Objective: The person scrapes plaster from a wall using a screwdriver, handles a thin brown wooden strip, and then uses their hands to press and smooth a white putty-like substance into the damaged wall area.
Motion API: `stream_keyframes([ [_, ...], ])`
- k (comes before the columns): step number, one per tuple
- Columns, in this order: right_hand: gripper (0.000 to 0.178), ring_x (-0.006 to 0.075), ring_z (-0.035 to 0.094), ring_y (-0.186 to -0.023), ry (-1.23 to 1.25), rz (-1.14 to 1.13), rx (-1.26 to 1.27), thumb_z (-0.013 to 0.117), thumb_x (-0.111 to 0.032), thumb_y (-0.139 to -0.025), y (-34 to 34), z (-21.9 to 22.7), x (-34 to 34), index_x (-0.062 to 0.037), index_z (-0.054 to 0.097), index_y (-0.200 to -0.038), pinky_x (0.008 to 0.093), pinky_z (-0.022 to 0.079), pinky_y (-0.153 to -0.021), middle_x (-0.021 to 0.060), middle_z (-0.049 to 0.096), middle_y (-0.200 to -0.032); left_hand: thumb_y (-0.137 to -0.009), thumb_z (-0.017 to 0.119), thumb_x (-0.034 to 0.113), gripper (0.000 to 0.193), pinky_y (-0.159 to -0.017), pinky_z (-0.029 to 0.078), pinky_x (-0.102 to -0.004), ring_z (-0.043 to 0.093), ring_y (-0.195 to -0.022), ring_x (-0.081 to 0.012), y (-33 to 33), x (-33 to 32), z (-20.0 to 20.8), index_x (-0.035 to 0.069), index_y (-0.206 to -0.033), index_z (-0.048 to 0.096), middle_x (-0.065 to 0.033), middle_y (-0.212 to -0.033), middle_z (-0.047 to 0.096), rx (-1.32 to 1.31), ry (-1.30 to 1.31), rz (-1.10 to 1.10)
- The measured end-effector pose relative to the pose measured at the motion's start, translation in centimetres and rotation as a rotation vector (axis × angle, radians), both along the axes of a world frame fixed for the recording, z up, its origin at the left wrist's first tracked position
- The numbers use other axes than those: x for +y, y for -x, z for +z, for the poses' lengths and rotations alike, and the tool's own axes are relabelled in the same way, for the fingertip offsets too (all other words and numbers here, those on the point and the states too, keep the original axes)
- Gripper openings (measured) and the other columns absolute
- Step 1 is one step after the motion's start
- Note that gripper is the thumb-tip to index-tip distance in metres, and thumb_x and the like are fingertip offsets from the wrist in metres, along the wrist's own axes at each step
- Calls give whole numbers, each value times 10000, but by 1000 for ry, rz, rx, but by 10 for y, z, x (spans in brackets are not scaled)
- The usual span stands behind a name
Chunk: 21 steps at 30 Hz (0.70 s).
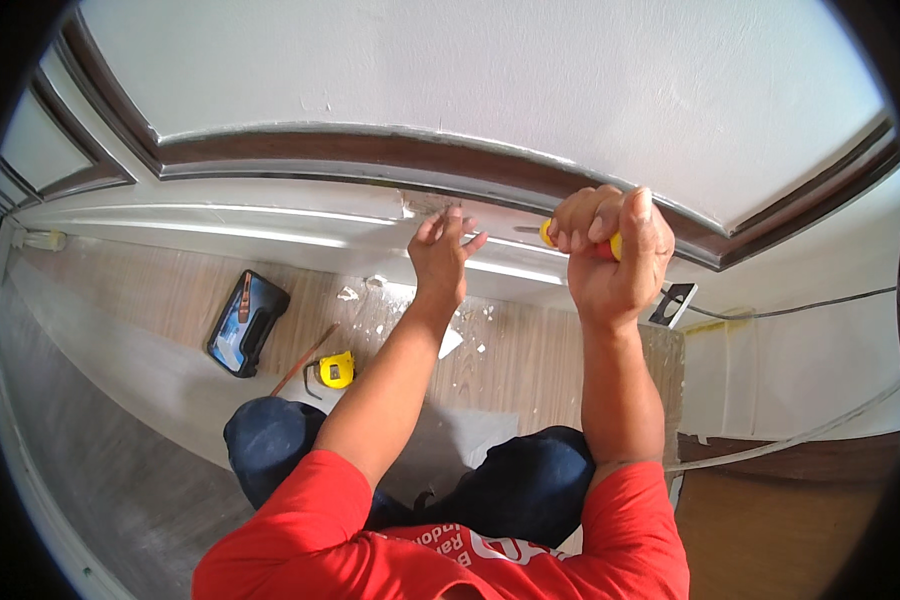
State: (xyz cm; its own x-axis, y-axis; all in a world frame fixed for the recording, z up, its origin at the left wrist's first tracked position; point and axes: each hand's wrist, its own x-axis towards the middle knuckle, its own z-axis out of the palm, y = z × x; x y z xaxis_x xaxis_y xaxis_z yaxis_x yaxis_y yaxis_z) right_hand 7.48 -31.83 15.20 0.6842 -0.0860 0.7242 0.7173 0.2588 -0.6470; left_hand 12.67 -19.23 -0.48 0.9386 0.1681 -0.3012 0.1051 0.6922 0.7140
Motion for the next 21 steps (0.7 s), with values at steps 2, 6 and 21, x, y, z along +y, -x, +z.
stream_keyframes([
  [2, 455, 160, 501, -495, 25, -4, -23, 431, -224, -1062, 1, -2, 1, 7, 531, -683, 299, 431, -501, 109, 539, -570, -959, 654, 123, 309, -908, 604, -409, 607, -1020, -248, 5, -1, -3, -53, -1182, 533, -123, -1149, 552, 39, -7, 82],
  [6, 458, 160, 515, -503, 10, -2, -7, 440, -227, -1063, 0, 0, 1, 8, 539, -682, 294, 432, -502, 109, 546, -573, -966, 620, 81, 406, -915, 599, -418, 585, -1076, -275, 0, 3, -5, -63, -1305, 449, -146, -1237, 510, 122, 98, 116],
  [21, 463, 152, 513, -496, 27, -2, -29, 428, -219, -1064, 0, -2, 1, 2, 542, -673, 294, 428, -494, 95, 533, -562, -984, 606, 112, 290, -876, 591, -420, 597, -1025, -255, -9, 8, 2, -39, -1215, 517, -133, -1156, 564, 187, 102, 105],
])
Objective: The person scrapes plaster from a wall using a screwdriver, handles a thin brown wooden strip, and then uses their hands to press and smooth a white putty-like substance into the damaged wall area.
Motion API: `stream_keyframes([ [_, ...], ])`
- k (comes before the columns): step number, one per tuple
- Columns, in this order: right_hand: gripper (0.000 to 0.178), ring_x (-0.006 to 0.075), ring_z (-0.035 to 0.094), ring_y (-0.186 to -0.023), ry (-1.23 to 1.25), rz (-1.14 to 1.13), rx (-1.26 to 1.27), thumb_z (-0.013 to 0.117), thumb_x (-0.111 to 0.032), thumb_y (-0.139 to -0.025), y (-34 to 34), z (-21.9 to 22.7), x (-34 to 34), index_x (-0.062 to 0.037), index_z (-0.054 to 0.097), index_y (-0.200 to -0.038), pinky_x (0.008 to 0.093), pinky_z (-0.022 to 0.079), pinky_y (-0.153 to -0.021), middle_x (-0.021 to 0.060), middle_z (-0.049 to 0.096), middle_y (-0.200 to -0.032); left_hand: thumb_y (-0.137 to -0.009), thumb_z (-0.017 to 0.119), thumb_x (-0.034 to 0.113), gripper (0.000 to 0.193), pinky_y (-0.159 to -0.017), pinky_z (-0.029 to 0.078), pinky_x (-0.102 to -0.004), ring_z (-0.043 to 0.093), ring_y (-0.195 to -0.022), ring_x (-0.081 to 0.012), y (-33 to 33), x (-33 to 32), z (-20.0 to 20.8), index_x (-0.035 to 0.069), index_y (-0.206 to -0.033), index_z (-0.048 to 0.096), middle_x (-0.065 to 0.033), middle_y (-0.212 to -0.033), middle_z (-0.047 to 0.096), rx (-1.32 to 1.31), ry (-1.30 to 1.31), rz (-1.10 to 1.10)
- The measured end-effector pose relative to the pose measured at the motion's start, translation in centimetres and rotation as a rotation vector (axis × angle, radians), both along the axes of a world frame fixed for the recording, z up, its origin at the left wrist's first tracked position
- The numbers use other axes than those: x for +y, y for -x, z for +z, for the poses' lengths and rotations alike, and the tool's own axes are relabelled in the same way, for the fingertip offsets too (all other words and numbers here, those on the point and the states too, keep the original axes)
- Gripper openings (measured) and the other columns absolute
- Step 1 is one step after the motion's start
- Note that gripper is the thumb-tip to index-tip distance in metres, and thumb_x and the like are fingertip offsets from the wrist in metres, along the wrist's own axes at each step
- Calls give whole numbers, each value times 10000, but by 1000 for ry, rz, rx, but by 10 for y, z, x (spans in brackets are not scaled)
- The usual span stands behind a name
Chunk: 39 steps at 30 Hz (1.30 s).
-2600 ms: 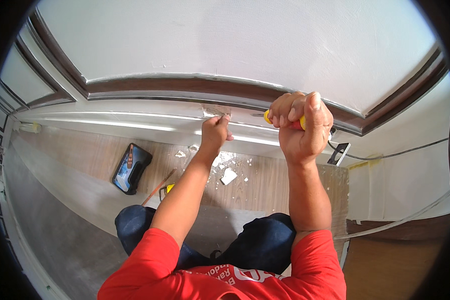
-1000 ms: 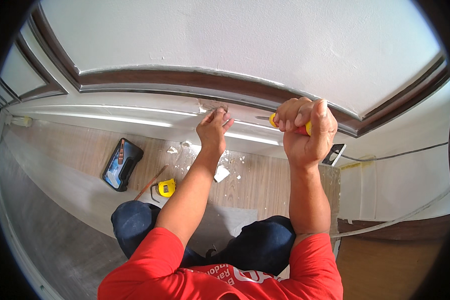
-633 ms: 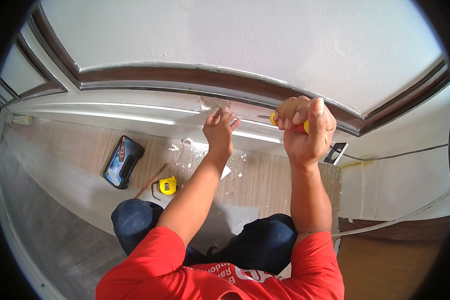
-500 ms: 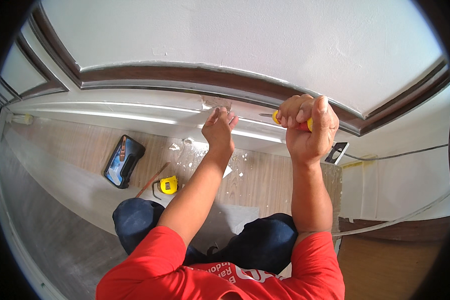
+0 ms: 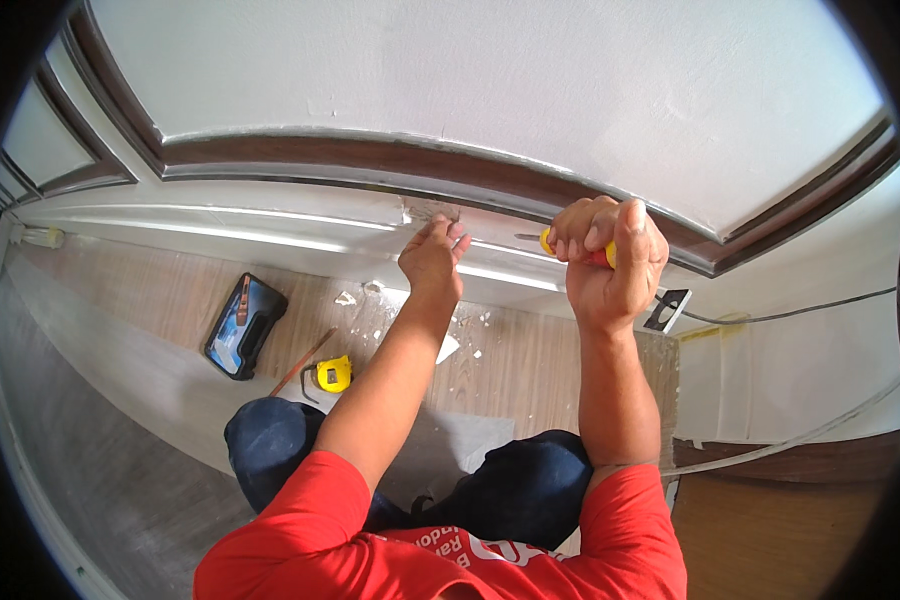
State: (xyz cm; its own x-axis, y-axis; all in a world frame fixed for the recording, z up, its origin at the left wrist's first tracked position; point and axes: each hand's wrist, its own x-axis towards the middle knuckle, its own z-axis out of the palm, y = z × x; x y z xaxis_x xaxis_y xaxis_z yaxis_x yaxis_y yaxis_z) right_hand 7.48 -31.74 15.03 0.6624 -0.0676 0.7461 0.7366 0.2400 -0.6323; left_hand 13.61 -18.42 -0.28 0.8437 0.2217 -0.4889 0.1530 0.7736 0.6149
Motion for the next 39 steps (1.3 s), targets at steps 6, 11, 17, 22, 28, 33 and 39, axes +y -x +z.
stream_keyframes([
  [6, 461, 152, 508, -493, 4, -9, -15, 427, -217, -1064, 2, 2, -2, -1, 537, -672, 294, 426, -486, 96, 528, -560, -977, 597, 135, 165, -735, 616, -371, 626, -770, -201, -4, 2, -11, -18, -1023, 556, -94, -931, 587, -81, -214, -85],
  [11, 461, 154, 507, -492, 17, -20, -13, 426, -223, -1065, 5, 6, 1, -2, 536, -675, 295, 430, -484, 98, 527, -561, -976, 572, 141, 147, -687, 611, -354, 552, -608, -138, -7, -1, -22, 22, -900, 528, -41, -771, 517, -227, -180, -18],
  [17, 463, 159, 499, -491, -17, -32, -16, 423, -228, -1065, 1, 5, -4, 0, 536, -677, 301, 433, -484, 106, 532, -567, -980, 557, 152, 151, -713, 603, -374, 509, -563, -103, -3, -6, -28, 39, -886, 521, -10, -715, 490, -340, -254, 12],
  [22, 464, 162, 503, -496, -29, -16, 4, 416, -224, -1065, -2, 1, -3, 1, 534, -677, 302, 431, -485, 111, 529, -567, -989, 543, 164, 153, -721, 593, -394, 510, -566, -107, 1, -6, -20, 56, -883, 525, 1, -683, 482, -367, -272, -10],
  [28, 460, 160, 504, -497, -14, -11, -13, 413, -216, -1064, -7, -1, 0, 7, 536, -681, 300, 428, -486, 113, 532, -571, -986, 556, 192, 178, -625, 584, -369, 538, -560, -136, 4, -2, -20, 65, -865, 523, -2, -667, 484, -253, -175, -66],
  [33, 461, 158, 506, -496, -12, -16, -4, 413, -211, -1063, -8, -2, -1, 9, 540, -679, 300, 425, -481, 110, 537, -574, -980, 609, 230, 258, -576, 575, -335, 546, -558, -115, 1, 4, -32, 49, -800, 571, 11, -655, 480, -315, -450, -177],
  [39, 452, 159, 506, -500, -30, -6, 10, 416, -208, -1062, -3, 1, -2, 9, 540, -686, 297, 426, -486, 108, 539, -578, -955, 602, 204, 234, -542, 511, -318, 486, -508, -98, -4, 4, -30, 70, -765, 574, 21, -605, 486, -373, -287, -125],
])
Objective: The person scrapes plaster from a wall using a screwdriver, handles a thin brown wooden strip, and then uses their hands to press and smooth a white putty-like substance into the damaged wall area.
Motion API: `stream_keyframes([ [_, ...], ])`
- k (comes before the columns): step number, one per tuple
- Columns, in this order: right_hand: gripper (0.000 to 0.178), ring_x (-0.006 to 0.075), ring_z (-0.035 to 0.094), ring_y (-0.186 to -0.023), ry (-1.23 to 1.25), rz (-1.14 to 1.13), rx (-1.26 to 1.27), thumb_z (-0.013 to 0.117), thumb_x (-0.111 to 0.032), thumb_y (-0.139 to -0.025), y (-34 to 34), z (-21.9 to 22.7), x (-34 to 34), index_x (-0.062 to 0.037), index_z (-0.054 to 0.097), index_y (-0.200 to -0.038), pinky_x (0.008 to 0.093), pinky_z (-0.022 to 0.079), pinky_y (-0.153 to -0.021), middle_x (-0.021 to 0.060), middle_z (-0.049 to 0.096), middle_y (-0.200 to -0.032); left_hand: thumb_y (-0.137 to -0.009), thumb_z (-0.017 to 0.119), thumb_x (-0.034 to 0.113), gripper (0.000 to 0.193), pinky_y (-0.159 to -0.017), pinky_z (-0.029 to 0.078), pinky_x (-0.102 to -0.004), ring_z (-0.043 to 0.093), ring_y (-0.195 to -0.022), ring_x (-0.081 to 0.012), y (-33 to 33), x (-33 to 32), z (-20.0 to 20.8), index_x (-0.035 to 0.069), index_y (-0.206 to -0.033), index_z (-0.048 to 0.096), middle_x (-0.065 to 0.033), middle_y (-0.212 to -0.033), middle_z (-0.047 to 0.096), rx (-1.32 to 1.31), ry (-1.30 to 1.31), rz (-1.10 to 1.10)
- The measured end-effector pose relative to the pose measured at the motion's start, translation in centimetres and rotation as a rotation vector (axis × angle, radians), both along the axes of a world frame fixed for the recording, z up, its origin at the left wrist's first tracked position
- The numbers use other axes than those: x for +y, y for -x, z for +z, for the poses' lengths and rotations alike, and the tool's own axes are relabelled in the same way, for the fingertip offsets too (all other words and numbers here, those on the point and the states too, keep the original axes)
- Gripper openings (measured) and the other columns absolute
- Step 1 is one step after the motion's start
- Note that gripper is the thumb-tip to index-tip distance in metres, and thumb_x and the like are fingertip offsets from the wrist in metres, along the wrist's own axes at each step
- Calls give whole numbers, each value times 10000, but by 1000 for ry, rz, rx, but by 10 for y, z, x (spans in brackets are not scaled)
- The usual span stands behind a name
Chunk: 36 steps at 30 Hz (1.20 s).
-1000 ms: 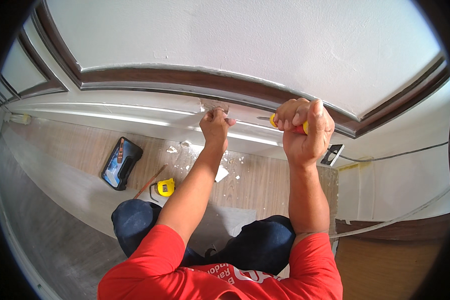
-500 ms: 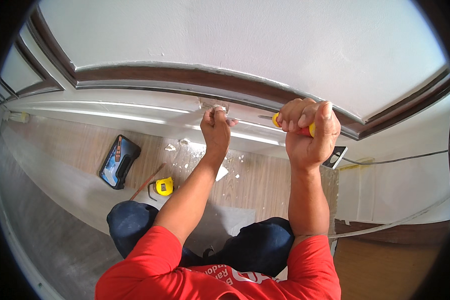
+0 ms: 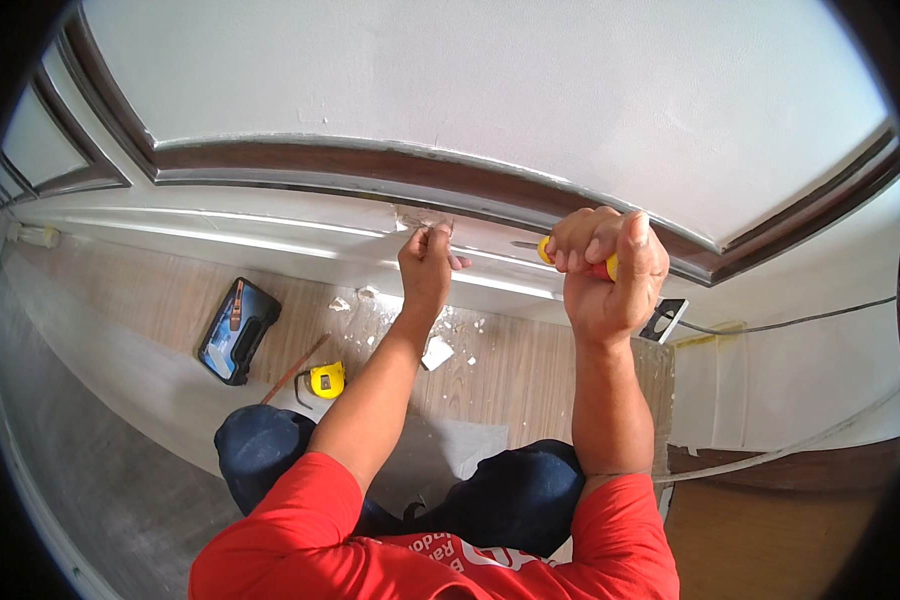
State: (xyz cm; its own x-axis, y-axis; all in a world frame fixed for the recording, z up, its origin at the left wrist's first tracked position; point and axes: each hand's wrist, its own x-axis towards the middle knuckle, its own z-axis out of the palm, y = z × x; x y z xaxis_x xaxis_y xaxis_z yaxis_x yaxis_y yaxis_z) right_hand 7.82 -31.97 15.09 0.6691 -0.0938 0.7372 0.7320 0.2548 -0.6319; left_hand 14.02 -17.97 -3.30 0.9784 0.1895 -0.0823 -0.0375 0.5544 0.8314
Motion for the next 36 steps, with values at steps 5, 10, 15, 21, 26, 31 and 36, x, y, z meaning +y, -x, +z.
stream_keyframes([
  [5, 461, 161, 509, -505, -6, -13, 2, 422, -214, -1065, 8, 3, -5, 7, 535, -676, 295, 427, -492, 111, 542, -582, -905, 524, 121, 136, -651, 497, -408, 417, -502, -117, -1, 9, 30, 109, -770, 530, 21, -636, 447, 131, 357, -86],
  [10, 472, 162, 512, -505, 11, 10, 6, 435, -232, -1066, 6, 3, 5, 4, 534, -669, 295, 428, -497, 109, 541, -572, -909, 544, 115, 194, -615, 523, -387, 406, -454, -101, 13, 20, 17, 104, -716, 528, 17, -594, 434, 26, 82, -96],
  [15, 472, 162, 515, -505, 8, 26, 10, 445, -240, -1064, 1, -1, 9, 2, 539, -670, 298, 432, -502, 105, 541, -565, -911, 574, 113, 244, -520, 524, -302, 466, -447, -82, 27, 13, 27, 83, -674, 527, 7, -553, 461, -106, -161, -113],
  [21, 463, 159, 518, -506, 17, 35, 28, 449, -237, -1061, -1, -4, 16, -3, 545, -673, 295, 431, -498, 102, 549, -571, -866, 598, 84, 299, -457, 336, -275, 428, -503, -55, 43, 12, 8, 27, -621, 436, 13, -519, 426, -209, -499, -85],
  [26, 456, 158, 527, -513, 29, 31, 19, 454, -236, -1059, 0, -3, 14, -8, 546, -675, 291, 429, -491, 103, 551, -573, -828, 599, 66, 258, -465, 385, -388, 505, -451, -205, 41, 30, -27, 15, -623, 451, -93, -522, 470, -415, -882, 71],
  [31, 463, 153, 516, -509, 39, 31, -2, 442, -239, -1063, 2, 0, 19, -5, 544, -677, 294, 431, -494, 103, 549, -576, -781, 617, 140, 251, -530, 470, -458, 578, -557, -406, 81, 37, -85, 26, -595, 491, -189, -589, 557, -413, -1073, -34],
  [36, 470, 155, 508, -501, 13, 33, -25, 434, -239, -1066, 9, 8, 13, -3, 533, -671, 294, 431, -494, 105, 542, -573, -881, 734, 359, 391, -512, 470, -392, 564, -478, -317, 71, 44, -82, 40, -686, 622, -141, -537, 553, -352, -1176, 88],
])
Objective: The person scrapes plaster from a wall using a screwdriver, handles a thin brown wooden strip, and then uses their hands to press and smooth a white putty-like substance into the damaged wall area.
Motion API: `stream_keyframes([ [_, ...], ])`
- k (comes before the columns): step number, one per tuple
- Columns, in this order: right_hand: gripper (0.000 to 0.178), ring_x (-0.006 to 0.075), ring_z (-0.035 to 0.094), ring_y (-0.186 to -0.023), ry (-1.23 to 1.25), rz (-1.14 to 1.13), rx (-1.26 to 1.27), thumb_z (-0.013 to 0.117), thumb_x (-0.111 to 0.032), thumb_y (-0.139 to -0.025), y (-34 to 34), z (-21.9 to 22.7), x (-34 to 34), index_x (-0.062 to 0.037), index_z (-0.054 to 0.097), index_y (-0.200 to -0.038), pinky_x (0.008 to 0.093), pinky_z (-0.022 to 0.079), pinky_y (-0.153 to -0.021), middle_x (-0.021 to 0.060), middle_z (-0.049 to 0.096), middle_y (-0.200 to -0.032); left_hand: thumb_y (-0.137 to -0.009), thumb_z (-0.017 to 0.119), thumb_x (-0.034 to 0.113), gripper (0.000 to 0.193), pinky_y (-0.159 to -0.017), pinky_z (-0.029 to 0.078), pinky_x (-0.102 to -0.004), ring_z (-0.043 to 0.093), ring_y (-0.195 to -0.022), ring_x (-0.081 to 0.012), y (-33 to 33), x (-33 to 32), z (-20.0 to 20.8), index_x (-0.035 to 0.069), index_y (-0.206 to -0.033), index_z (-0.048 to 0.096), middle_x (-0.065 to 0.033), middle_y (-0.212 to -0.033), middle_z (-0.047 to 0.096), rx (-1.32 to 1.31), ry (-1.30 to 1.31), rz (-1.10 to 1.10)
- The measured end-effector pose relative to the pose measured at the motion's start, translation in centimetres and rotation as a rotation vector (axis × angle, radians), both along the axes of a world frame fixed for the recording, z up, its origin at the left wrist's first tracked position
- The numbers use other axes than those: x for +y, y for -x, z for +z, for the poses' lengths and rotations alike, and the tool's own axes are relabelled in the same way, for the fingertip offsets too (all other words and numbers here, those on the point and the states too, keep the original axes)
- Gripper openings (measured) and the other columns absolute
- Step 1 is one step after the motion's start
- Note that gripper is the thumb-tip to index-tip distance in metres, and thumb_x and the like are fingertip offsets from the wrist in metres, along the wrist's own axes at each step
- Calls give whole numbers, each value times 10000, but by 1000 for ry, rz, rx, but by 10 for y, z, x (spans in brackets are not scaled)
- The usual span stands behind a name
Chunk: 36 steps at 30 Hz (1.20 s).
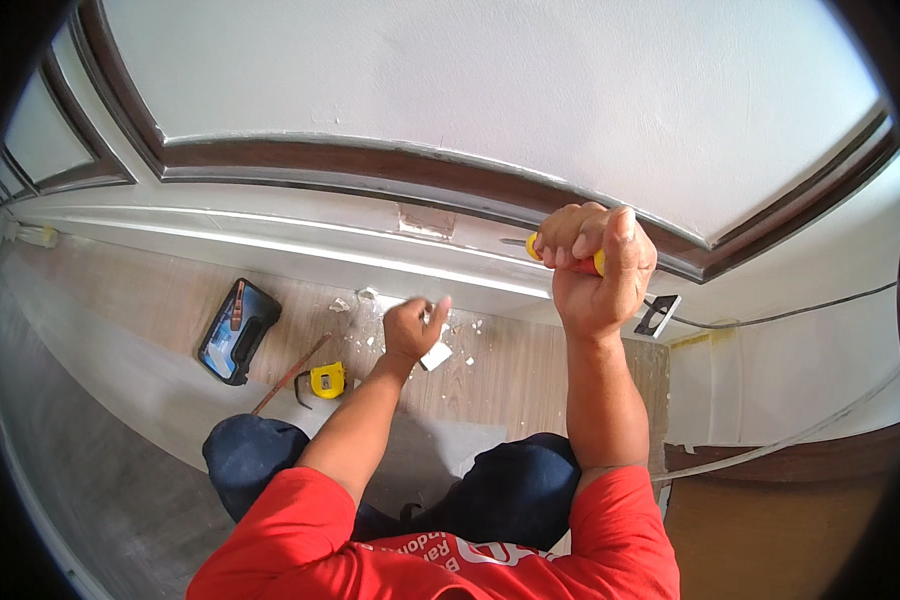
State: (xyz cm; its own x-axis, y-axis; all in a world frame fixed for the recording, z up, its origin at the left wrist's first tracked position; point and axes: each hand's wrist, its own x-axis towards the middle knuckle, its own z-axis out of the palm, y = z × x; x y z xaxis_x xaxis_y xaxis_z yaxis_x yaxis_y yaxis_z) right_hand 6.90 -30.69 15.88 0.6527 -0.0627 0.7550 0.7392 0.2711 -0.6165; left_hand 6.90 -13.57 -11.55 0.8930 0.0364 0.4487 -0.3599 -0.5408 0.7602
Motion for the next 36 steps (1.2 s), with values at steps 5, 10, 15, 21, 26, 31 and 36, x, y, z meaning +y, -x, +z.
stream_keyframes([
  [5, 472, 158, 505, -496, 3, -12, -2, 434, -234, -1065, 3, 1, -3, -1, 527, -665, 294, 429, -490, 107, 537, -568, -885, 762, 205, 351, -605, 494, -317, 608, -708, -174, -45, -28, 72, -29, -1122, 654, -112, -885, 634, -133, 422, 264],
  [10, 473, 159, 503, -495, 9, -6, -2, 430, -229, -1065, 5, 2, 2, 4, 526, -665, 295, 429, -488, 107, 534, -566, -894, 739, 194, 378, -751, 540, -321, 633, -978, -243, -64, -32, 92, -55, -1168, 658, -186, -1127, 623, -174, 425, 304],
  [15, 465, 161, 503, -497, 3, -12, -3, 422, -227, -1067, 6, 0, -3, 5, 532, -679, 297, 431, -488, 106, 533, -570, -908, 718, 177, 322, -754, 537, -310, 655, -858, -217, -57, -40, 110, -87, -1081, 654, -147, -1029, 636, -40, 495, 261],
  [21, 462, 160, 503, -503, 26, -13, -28, 417, -225, -1068, 4, 0, -4, 3, 531, -682, 299, 431, -489, 105, 527, -569, -910, 701, 139, 196, -690, 513, -301, 661, -775, -171, -81, -16, 98, -46, -942, 645, -100, -909, 672, -215, 338, 177],
  [26, 463, 163, 502, -503, 0, 2, 2, 420, -228, -1068, 4, 0, -1, 6, 532, -684, 300, 432, -494, 104, 523, -569, -932, 675, 132, 161, -624, 501, -287, 661, -681, -166, -77, -19, 93, -22, -958, 639, -92, -824, 659, -67, 456, 44],
  [31, 465, 164, 500, -506, 22, -8, 19, 426, -231, -1067, 0, -6, -2, 7, 530, -681, 300, 431, -498, 105, 526, -572, -939, 656, 90, 110, -632, 504, -281, 658, -691, -179, -65, -18, 88, 4, -996, 618, -110, -870, 657, -304, 300, -10],
  [36, 470, 167, 509, -509, -14, 2, 39, 428, -231, -1066, -3, -10, -6, 8, 535, -676, 299, 436, -502, 108, 535, -578, -897, 670, 40, 117, -614, 519, -324, 662, -720, -221, -69, -15, 87, -1, -990, 612, -133, -894, 651, -175, 459, -42],
])
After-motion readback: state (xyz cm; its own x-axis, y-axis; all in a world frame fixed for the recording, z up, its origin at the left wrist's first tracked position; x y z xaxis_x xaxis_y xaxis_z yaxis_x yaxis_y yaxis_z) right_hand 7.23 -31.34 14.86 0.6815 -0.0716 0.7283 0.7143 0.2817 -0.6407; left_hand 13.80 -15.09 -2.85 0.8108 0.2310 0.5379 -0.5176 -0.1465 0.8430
